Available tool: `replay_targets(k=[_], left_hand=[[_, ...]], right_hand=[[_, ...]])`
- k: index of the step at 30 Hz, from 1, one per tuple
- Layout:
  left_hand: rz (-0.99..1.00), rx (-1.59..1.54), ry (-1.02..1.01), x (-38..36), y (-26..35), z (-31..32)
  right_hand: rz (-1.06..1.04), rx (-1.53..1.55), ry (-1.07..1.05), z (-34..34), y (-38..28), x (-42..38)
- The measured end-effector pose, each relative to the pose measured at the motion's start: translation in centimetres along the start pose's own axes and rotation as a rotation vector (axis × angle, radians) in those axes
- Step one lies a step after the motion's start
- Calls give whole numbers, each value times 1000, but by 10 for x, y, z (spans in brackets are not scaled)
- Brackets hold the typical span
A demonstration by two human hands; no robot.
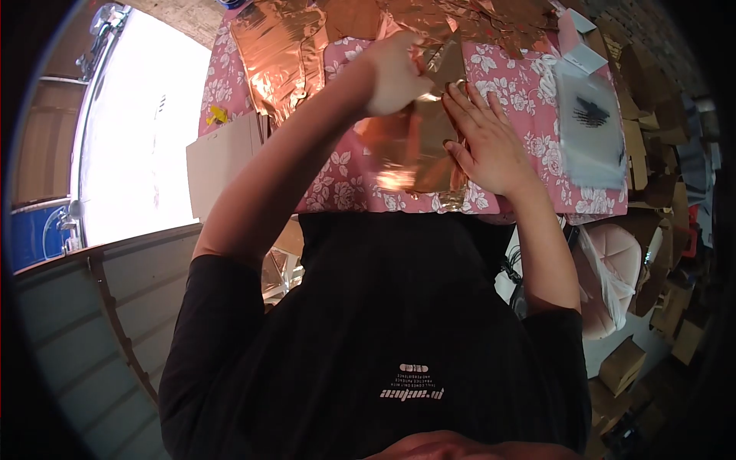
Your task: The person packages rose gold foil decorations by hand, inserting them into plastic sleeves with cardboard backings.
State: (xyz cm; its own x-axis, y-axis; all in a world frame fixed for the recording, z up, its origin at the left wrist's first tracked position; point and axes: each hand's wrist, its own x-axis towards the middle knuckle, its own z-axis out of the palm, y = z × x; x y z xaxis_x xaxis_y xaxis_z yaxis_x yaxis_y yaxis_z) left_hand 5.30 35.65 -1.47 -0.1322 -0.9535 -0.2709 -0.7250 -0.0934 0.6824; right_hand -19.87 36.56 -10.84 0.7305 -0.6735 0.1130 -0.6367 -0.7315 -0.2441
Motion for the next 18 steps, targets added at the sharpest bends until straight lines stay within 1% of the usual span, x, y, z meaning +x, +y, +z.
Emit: replay_targets(k=[1, 3, 4, 6, 7, 8, 10, 11, 12, 14, 15, 16, 17, 18], left_hand=[[-2, -3, 0, 2, 1, 6], [72, -428, 123, 7, -5, 22], [74, -427, 121, 17, -18, 27], [169, -677, 434, 47, -57, 33], [206, -448, 545, 51, -73, 33], [205, -448, 543, 49, -87, 33], [515, 198, 660, 44, -106, 28], [428, 237, 508, 35, -102, 26], [425, 238, 512, 28, -101, 27], [593, 267, 381, 20, -101, 31], [533, 342, 248, 21, -102, 31], [536, 342, 248, 21, -105, 30], [529, 323, 186, 22, -108, 27], [521, 305, 124, 24, -112, 22]], right_hand=[[-6, 9, 23, 1, 1, -1], [-22, -46, -19, -1, 3, -1], [-35, -102, -58, -3, 4, -1], [-31, -98, -82, -7, 2, 0], [-34, -95, -109, -8, 2, 0], [-33, -94, -110, -5, 3, -1], [-94, -31, 43, 3, 7, -1], [-99, -31, 43, 3, 7, -1], [-79, -14, 28, 2, 6, -1], [-58, 1, 14, 2, 7, -1], [-39, -88, -61, 2, 8, 0], [-20, -177, -135, 2, 8, 0], [-30, -267, -162, -2, 7, 0], [-28, -269, -159, -2, 5, 0]])
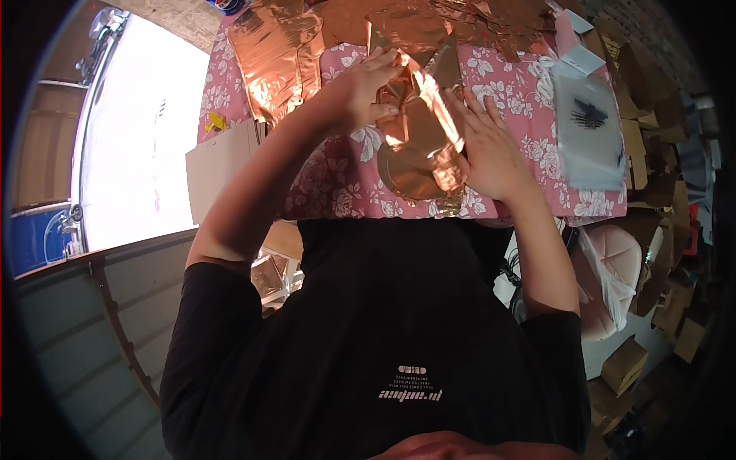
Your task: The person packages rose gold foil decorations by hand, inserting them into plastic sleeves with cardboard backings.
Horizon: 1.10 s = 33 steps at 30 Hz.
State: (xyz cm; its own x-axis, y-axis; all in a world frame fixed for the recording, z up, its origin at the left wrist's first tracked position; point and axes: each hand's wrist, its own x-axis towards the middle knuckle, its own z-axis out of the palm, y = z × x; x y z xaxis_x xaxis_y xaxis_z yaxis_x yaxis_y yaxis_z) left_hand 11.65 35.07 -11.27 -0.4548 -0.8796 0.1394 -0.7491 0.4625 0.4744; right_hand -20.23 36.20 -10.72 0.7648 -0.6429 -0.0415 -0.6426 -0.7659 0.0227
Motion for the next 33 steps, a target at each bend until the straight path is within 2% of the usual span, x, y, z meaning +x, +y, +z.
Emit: replay_targets(k=[2, 4, 5, 9, 11, 16, 18, 19, 21, 22, 24, 28, 30, 31, 33], left_hand=[[9, -34, -34, 1, -5, -14], [-1, 63, -75, 4, 4, -33], [-31, -78, -18, 6, 2, -34], [-66, -17, 108, 16, -8, -14], [-105, 222, -52, 17, -3, -4], [-52, 229, -150, 14, 8, -4], [10, 135, -12, 11, 5, -6], [8, 134, -14, 11, 1, -5], [-19, 8, 342, 15, -9, -3], [-18, 5, 338, 16, -16, -5], [-56, -34, -15, 14, -21, -16], [-35, -26, -90, 8, -8, -5], [49, 210, 61, 7, -1, 2], [48, 208, 60, 8, 2, 5], [75, 281, 333, 10, 7, 9]], right_hand=[[12, 273, 151, -1, -3, -1], [11, 268, 148, 1, -3, -1], [12, 271, 151, 0, -3, -1], [13, 271, 147, 0, -3, -1], [9, 257, 132, 0, -2, -1], [18, 278, 143, -1, -3, -1], [16, 256, 157, 3, -3, 0], [15, 258, 155, 3, -3, 0], [13, 262, 156, 1, -3, -1], [16, 263, 153, 1, -3, -1], [17, 259, 152, 1, -4, 0], [11, 235, 123, 0, -3, 1], [25, 271, 146, -1, -4, 1], [25, 272, 144, -2, -4, 0], [26, 251, 115, -5, -4, 0]])
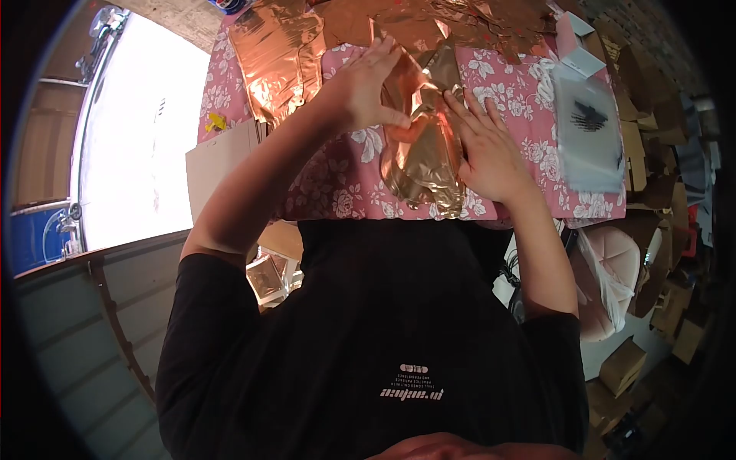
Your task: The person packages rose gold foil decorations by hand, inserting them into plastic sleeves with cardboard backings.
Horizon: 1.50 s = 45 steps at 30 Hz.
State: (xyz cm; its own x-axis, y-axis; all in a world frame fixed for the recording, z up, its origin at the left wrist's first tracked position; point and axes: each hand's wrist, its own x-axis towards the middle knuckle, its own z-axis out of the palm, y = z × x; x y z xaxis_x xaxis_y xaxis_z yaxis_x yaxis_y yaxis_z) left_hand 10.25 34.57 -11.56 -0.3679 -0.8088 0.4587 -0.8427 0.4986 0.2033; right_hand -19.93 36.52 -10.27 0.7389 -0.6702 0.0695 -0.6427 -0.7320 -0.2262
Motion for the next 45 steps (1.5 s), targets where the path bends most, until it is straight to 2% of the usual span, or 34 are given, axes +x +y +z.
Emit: replay_targets(k=[1, 3, 5, 7, 8, 10, 13, 17, 19, 20, 22, 23, 25, 28, 32, 34, 38, 40, 43, 45], left_hand=[[1, 0, 0, 1, -1, -2], [-76, -212, 176, 4, -5, -13], [-93, -163, 175, 3, -13, -18], [-138, -237, -269, 2, -21, -27], [-142, -232, -267, -1, -24, -25], [8, -135, -179, -9, -28, -17], [59, -35, -85, -10, -35, -7], [-47, -23, -160, -10, -44, 3], [-120, -237, -40, -8, -46, 4], [-119, -238, -40, -3, -44, -1], [-70, -351, -240, 10, -40, -19], [-72, -348, -237, 13, -44, -17], [16, -92, -425, 22, -56, -8], [6, 1, -485, 29, -53, -15], [-25, -3, -467, 24, -49, -14], [-30, -307, -196, 18, -48, -13], [51, -177, -352, 10, -43, -14], [163, -95, -423, 3, -35, -8], [193, -5, -407, 3, -34, -10], [194, -51, -354, 5, -25, -18]], right_hand=[[1, 0, 1, 1, 0, 0], [-9, -4, 29, 4, 2, 0], [-7, -1, 28, 5, 2, -1], [-15, 0, 31, 5, 2, 0], [-14, 6, 39, 6, 3, -1], [-14, 13, 46, 7, 3, 1], [1, -10, 15, 5, 2, 0], [-12, 10, 33, 2, 0, 1], [-5, 14, 30, 3, 0, 0], [-4, 18, 27, 3, 0, 0], [-7, 18, 26, 3, 1, 1], [-11, 15, 29, 4, 2, 0], [-18, 12, 30, 4, 2, 0], [-15, 9, 37, 3, 1, 1], [-7, -3, 31, 3, 2, 0], [-8, -2, 22, 2, 1, 0], [-2, -12, 15, 4, 1, 1], [0, -13, 16, 5, 1, 2], [7, -9, 22, 5, 1, 1], [4, 18, 22, 2, -1, 1]])
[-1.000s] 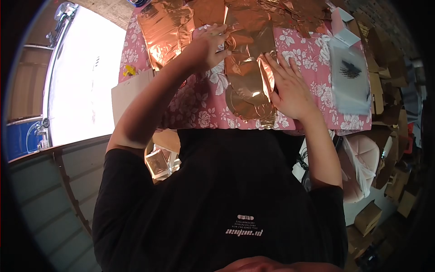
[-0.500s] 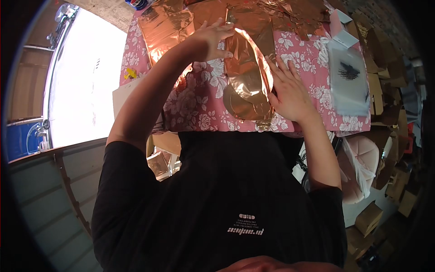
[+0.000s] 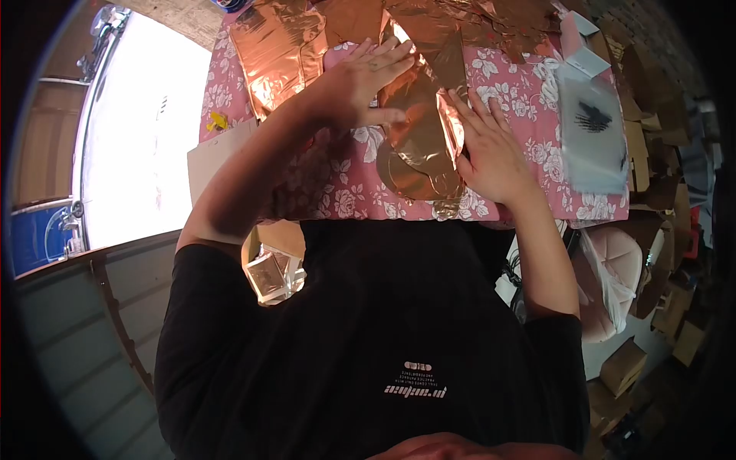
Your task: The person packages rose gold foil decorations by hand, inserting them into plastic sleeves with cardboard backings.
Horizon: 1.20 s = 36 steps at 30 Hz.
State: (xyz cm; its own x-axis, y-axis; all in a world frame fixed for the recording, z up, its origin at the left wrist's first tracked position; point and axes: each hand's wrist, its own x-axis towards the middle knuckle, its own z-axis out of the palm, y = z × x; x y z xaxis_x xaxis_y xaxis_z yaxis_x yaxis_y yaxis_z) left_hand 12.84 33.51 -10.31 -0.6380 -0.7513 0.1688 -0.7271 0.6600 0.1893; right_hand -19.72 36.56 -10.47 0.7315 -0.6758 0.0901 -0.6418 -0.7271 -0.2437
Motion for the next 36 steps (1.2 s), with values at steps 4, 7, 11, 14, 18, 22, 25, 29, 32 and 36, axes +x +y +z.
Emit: replay_targets(k=[4, 7, 11, 14, 18, 22, 25, 29, 32, 36], left_hand=[[-35, -85, 116, 2, 28, -2], [-27, -15, 46, -1, 52, 20], [-22, 116, 14, -6, 58, 30], [-31, 122, 4, -6, 57, 32], [-43, 156, -48, -5, 58, 29], [-57, 155, -88, -5, 57, 31], [-55, 167, -89, -5, 57, 31], [-57, 153, -93, -5, 57, 31], [-49, 156, -85, -6, 56, 31], [-43, 74, 19, -10, 49, 27]], right_hand=[[5, -18, -5, 3, 2, 0], [3, -25, -13, 1, 1, 0], [-11, -45, -9, 4, 3, -1], [-33, 4, 22, 4, 6, -4], [-70, 472, 188, -8, 14, -6], [-7, 385, 303, -17, 11, -2], [-114, 296, 174, -16, 10, 6], [-124, 174, 66, 2, 15, 11], [-112, 161, 69, 4, 14, 10], [-112, 144, 79, 6, 16, 11]])
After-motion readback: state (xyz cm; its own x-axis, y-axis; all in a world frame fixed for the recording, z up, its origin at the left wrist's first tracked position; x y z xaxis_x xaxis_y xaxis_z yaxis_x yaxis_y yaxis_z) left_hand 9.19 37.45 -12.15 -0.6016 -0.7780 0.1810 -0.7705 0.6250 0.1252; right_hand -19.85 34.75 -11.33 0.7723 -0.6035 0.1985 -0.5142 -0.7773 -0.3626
